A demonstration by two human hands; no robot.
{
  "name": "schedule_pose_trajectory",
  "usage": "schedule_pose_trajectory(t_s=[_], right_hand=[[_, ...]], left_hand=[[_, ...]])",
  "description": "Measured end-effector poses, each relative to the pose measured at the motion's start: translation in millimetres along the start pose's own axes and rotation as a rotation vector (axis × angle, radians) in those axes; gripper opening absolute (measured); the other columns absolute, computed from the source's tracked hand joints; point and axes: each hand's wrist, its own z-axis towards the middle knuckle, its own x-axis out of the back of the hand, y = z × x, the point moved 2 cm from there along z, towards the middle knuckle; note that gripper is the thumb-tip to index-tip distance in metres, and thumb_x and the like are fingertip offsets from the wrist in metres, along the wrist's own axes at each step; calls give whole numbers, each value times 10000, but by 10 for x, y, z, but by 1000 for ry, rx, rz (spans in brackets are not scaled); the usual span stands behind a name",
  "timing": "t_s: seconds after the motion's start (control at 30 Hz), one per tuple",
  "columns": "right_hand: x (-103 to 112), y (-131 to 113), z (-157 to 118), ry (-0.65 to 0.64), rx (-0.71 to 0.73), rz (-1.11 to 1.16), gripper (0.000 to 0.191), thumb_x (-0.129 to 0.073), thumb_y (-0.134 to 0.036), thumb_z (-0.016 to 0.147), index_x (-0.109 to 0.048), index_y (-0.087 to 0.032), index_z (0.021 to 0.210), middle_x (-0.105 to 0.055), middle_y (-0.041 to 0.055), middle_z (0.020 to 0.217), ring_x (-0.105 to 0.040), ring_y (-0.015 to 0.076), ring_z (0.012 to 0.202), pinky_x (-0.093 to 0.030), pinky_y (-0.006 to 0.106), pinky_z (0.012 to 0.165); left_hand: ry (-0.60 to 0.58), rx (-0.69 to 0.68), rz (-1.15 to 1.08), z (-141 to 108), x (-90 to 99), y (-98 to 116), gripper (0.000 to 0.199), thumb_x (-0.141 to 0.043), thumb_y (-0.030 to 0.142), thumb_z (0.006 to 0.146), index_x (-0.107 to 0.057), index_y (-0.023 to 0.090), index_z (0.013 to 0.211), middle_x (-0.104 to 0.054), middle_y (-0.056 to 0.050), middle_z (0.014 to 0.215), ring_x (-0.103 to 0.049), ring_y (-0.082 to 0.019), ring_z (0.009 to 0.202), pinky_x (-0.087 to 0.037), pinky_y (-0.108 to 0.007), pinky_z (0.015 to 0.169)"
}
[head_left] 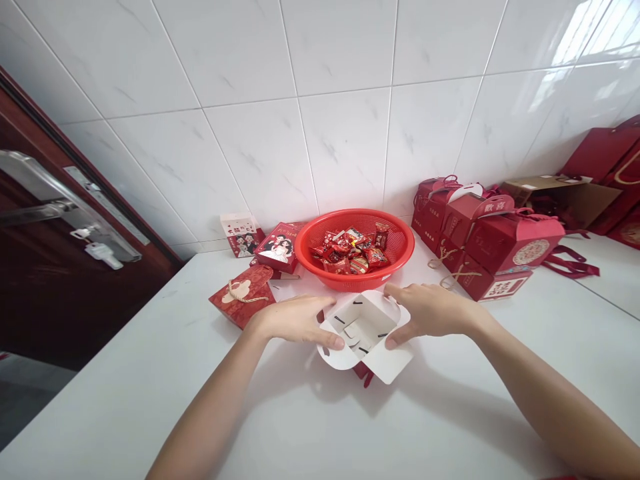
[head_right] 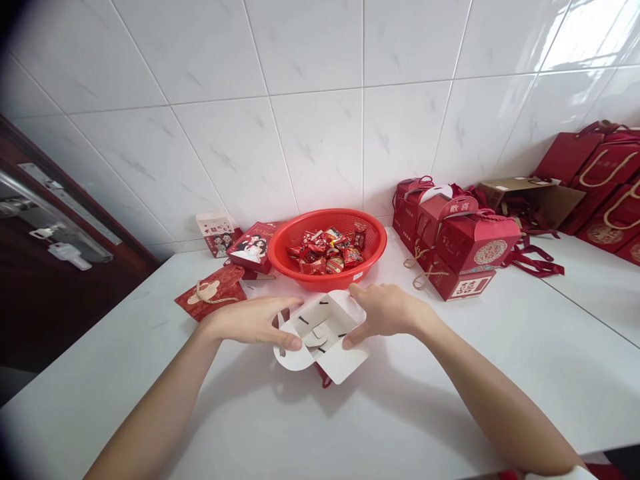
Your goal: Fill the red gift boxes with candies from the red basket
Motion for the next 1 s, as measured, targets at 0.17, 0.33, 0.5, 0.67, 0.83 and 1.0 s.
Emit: schedule_pose_trajectory(t_s=[0.17, 0.33, 0.5, 0.67, 0.83, 1.0], right_hand=[[52, 4, 24, 113, -11, -43, 607, -744, -585, 740, -582, -204, 1183, -680, 82, 858, -660, 321, 836, -430, 330, 639], [176, 111, -56, 264, 84, 81, 488, -712, -591, 766, -638, -236, 1092, -708, 73, 917, -672, 263, 807, -444, 302, 641], [443, 267, 46, 539, 139, 325, 284, -629, -488, 841, -688, -219, 911, -739, 50, 905, -681, 212, 782, -469, 290, 657], [542, 378, 654, 706, 168, 596, 171, -648, -357, 819, -683, -192, 788, -745, 41, 810, -683, 190, 762, -502, 285, 707], [444, 438, 1229, 705, 105, 786, 99, -603, -242, 822, -639, -181, 753, -725, 32, 762, -675, 163, 664, -506, 264, 642], [334, 528, 1435, 644, 68, 872, 91, -615, -216, 811, -633, -171, 735, -710, 22, 750, -677, 147, 647, -504, 232, 604]], left_hand=[[104, 18, -16, -17, 67, 35, 666, -709, 578, 742, -589, 262, 1316, -707, -46, 1092, -658, -262, 953, -429, -255, 665], [148, 5, 71, -131, 116, 25, 633, -596, 671, 814, -620, 237, 1273, -710, -44, 991, -650, -236, 877, -430, -263, 681], [435, -40, 70, -157, 346, 24, 603, -495, 642, 899, -616, 236, 1329, -710, -66, 1153, -652, -239, 977, -500, -304, 812], [369, -114, 85, 423, 658, 55, 440, -505, 475, 911, -706, 231, 1217, -709, -43, 1248, -645, -237, 1115, -484, -298, 964], [-82, 83, 327, 1191, 638, 27, 681, -690, 511, 728, -587, 366, 1385, -594, -38, 1435, -609, -339, 1211, -464, -449, 1039], [-62, 384, 527, 1579, 563, 21, 1348, -913, 417, 437, -219, 364, 1591, -65, -159, 1676, -283, -539, 1435, -385, -666, 1059]])
